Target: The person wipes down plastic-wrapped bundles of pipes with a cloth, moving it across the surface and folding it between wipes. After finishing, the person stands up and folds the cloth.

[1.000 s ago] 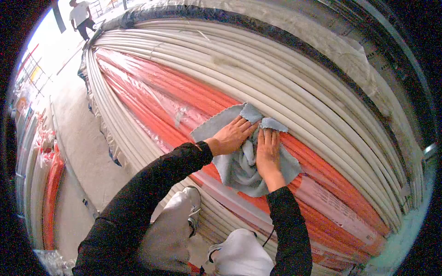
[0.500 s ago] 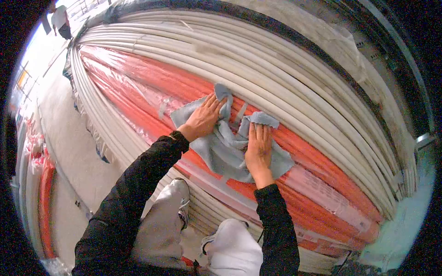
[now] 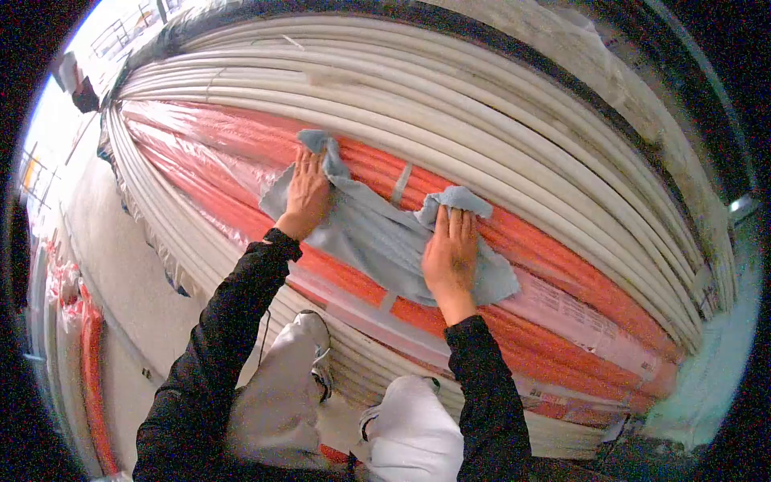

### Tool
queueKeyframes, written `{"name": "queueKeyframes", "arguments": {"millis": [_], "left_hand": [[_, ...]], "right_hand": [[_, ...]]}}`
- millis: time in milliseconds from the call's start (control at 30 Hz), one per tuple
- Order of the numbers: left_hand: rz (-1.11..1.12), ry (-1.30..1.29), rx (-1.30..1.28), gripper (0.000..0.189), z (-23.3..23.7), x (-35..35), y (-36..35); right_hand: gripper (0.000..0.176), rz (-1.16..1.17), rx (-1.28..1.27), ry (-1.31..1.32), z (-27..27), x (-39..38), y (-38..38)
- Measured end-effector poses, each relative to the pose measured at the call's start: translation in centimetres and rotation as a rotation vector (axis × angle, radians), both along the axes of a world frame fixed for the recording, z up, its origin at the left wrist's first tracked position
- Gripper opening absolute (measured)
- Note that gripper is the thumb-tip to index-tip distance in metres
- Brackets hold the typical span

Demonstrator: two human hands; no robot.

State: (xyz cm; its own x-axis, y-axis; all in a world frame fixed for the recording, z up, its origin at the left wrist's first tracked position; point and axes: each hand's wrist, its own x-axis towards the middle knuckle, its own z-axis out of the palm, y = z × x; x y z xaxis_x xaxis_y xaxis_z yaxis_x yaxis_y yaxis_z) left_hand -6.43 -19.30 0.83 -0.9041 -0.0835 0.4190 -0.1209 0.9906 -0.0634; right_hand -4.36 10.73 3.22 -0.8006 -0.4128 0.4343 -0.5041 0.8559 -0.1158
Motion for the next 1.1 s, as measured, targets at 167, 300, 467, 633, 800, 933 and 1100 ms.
{"name": "queueKeyframes", "arguments": {"millis": [167,300,467,633,800,933,1100], "left_hand": [[0.101,-0.047,-0.046,0.067,-0.1,-0.6,-1.9],[0.28,-0.112,-0.006,0.065,0.3,-0.7,-4.2],[0.361,-0.175,-0.078,0.064,0.3,-0.6,-5.5],[0.105,0.049,0.024,0.058,-0.7,-1.6,-0.4],[-0.104,0.155,0.196,0.06,-0.6,-1.0,0.1],[-0.23,0.128,0.219,0.059,-0.3,0.7,0.6],[-0.383,0.144,0.259,0.058,-0.1,2.0,2.3]], "right_hand": [[0.069,-0.065,-0.021,0.001,0.3,0.6,-1.4],[0.076,-0.04,-0.013,-0.039,-0.1,0.7,-2.3],[0.078,0.011,0.014,-0.05,-0.4,0.8,-3.4],[0.078,0.014,0.046,-0.013,-0.3,0.8,-3.5],[0.075,0.019,0.053,0.003,-0.4,0.8,-3.6],[0.075,0.019,0.074,0.028,-0.5,0.7,-3.6],[0.075,0.014,0.093,0.041,-0.5,0.7,-3.7]]}}
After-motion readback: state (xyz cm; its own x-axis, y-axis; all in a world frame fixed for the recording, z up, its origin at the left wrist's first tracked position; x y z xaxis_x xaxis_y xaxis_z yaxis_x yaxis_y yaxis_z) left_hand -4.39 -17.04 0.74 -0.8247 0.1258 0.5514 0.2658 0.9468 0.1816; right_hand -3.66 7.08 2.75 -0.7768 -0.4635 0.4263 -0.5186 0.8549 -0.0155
